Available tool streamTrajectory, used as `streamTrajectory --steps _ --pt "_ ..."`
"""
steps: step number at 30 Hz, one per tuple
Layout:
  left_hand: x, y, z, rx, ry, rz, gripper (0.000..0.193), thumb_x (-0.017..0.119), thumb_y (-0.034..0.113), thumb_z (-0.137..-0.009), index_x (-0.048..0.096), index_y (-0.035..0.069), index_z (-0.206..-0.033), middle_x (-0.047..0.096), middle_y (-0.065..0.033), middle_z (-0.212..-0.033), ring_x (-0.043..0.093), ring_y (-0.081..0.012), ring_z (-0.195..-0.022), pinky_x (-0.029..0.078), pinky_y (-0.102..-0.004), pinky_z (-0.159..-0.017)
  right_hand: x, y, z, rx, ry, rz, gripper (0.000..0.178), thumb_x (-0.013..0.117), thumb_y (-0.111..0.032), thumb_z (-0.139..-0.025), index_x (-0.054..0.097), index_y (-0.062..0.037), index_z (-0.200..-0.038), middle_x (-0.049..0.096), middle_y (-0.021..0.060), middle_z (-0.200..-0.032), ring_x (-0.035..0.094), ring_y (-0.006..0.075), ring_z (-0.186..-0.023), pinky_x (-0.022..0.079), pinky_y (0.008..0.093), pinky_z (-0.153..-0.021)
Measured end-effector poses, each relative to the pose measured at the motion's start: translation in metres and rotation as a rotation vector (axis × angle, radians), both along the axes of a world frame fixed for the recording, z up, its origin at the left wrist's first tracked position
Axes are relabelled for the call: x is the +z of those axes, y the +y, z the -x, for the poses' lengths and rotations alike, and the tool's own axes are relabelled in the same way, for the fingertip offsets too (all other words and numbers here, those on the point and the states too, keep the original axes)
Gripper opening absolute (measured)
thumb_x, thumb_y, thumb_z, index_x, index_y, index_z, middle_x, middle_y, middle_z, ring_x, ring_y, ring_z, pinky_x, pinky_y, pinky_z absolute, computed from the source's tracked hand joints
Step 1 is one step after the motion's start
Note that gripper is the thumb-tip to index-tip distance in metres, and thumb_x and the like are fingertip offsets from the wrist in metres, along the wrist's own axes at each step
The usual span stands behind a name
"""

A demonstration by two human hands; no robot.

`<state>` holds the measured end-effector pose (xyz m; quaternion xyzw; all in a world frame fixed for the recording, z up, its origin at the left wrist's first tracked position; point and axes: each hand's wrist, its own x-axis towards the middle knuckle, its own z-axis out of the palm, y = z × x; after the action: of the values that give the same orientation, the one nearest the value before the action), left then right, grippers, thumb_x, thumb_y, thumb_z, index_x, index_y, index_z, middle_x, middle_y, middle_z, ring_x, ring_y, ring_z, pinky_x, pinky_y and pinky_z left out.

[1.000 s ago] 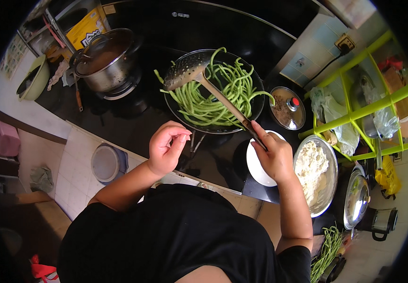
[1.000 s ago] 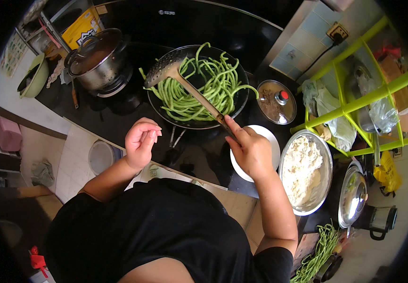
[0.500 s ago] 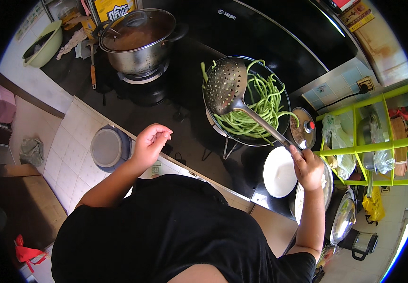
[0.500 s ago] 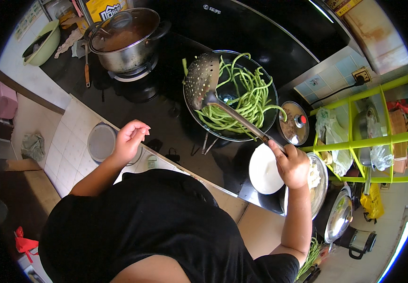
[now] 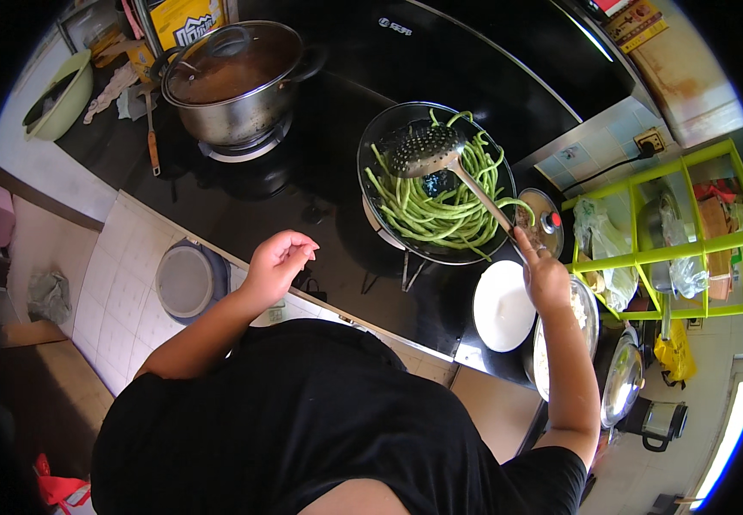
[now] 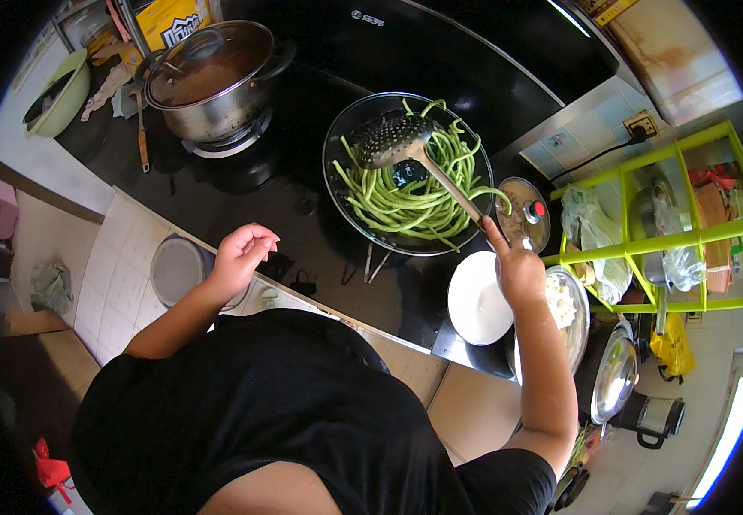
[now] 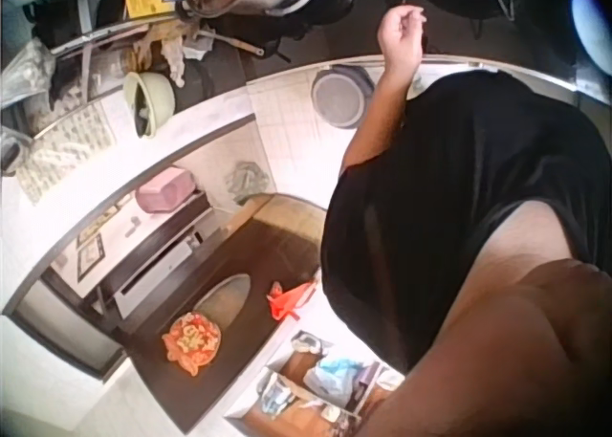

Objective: The person washes their hands and then transfers a large pile of long green beans from a cutting board into a wok on the stove. They use a slotted spoon and chopsticks to stir the beans in the wok and cover it with a lid. The person then returns to the cutting board to handle more beans.

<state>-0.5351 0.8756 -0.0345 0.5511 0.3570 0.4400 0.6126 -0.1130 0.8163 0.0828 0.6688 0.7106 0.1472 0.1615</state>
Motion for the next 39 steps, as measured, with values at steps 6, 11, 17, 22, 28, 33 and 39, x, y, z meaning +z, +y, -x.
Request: streamTrajectory --steps 6,11,17,22,28,33,39 --pt "0.001 0.005 0.000 -0.041 0.000 0.007 0.009 0.052 0.009 -0.091 0.057 0.002 -0.093 0.057 -0.0016 -0.081 0.050 -0.0064 -0.070 0.042 -0.0207 -0.064 -0.011 -0.032 0.007 -0.222 0.405 0.063 0.076 0.054 -0.006 -0.078 0.022 -0.0339 -0.141 0.059 0.0174 -0.078 0.060 0.0346 -0.069 0.048 0.0448 -0.066" --pt "-0.002 0.006 0.007 -0.068 0.019 0.056 0.010 0.053 0.009 -0.090 0.058 0.001 -0.095 0.058 -0.0014 -0.080 0.051 -0.0055 -0.070 0.041 -0.0193 -0.063 -0.005 -0.050 0.029 -0.337 0.912 -0.025 0.062 0.056 -0.007 -0.081 0.036 -0.0244 -0.138 0.064 0.0173 -0.096 0.062 0.0325 -0.085 0.047 0.0342 -0.079" --pt "-0.006 0.010 0.015 -0.071 0.021 0.054 0.010 0.053 0.009 -0.090 0.057 0.001 -0.095 0.058 -0.0017 -0.080 0.050 -0.0062 -0.069 0.041 -0.0196 -0.063 0.022 -0.072 0.066 -0.629 1.461 -0.159 0.059 0.052 -0.002 -0.084 0.033 -0.0109 -0.139 0.059 -0.0002 -0.086 0.048 0.0060 -0.055 0.040 0.0195 -0.050" --pt "-0.012 0.013 0.018 -0.089 -0.003 0.059 0.010 0.053 0.009 -0.090 0.057 0.001 -0.095 0.059 -0.0019 -0.080 0.050 -0.0061 -0.069 0.042 -0.0198 -0.063 0.017 -0.079 0.089 -0.740 1.735 -0.346 0.060 0.049 -0.004 -0.086 0.028 -0.0145 -0.141 0.042 -0.0038 -0.062 0.031 0.0030 -0.039 0.024 0.0188 -0.034" --pt "-0.012 0.016 0.027 -0.089 -0.006 0.057 0.011 0.053 0.010 -0.090 0.057 0.001 -0.095 0.059 -0.0020 -0.080 0.051 -0.0061 -0.068 0.042 -0.0200 -0.063 0.003 -0.048 0.095 -0.911 1.762 -0.255 0.060 0.048 -0.010 -0.089 0.024 -0.0202 -0.142 0.038 -0.0033 -0.060 0.031 0.0054 -0.039 0.024 0.0202 -0.035" --pt "-0.011 0.019 0.037 -0.069 0.010 0.066 0.011 0.053 0.009 -0.090 0.057 0.001 -0.096 0.059 -0.0023 -0.081 0.051 -0.0062 -0.069 0.042 -0.0202 -0.063 0.003 -0.018 0.107 -0.977 1.798 -0.071 0.060 0.049 -0.014 -0.090 0.023 -0.0247 -0.142 0.037 -0.0025 -0.059 0.032 0.0079 -0.040 0.025 0.0223 -0.036" --pt "-0.024 0.018 0.051 -0.033 -0.006 0.113 0.010 0.053 0.008 -0.090 0.057 0.001 -0.096 0.059 -0.0026 -0.081 0.051 -0.0063 -0.070 0.042 -0.0202 -0.065 0.005 -0.025 0.111 -0.921 1.698 0.040 0.059 0.049 -0.011 -0.088 0.028 -0.0233 -0.142 0.038 -0.0021 -0.058 0.035 0.0079 -0.042 0.029 0.0245 -0.038"
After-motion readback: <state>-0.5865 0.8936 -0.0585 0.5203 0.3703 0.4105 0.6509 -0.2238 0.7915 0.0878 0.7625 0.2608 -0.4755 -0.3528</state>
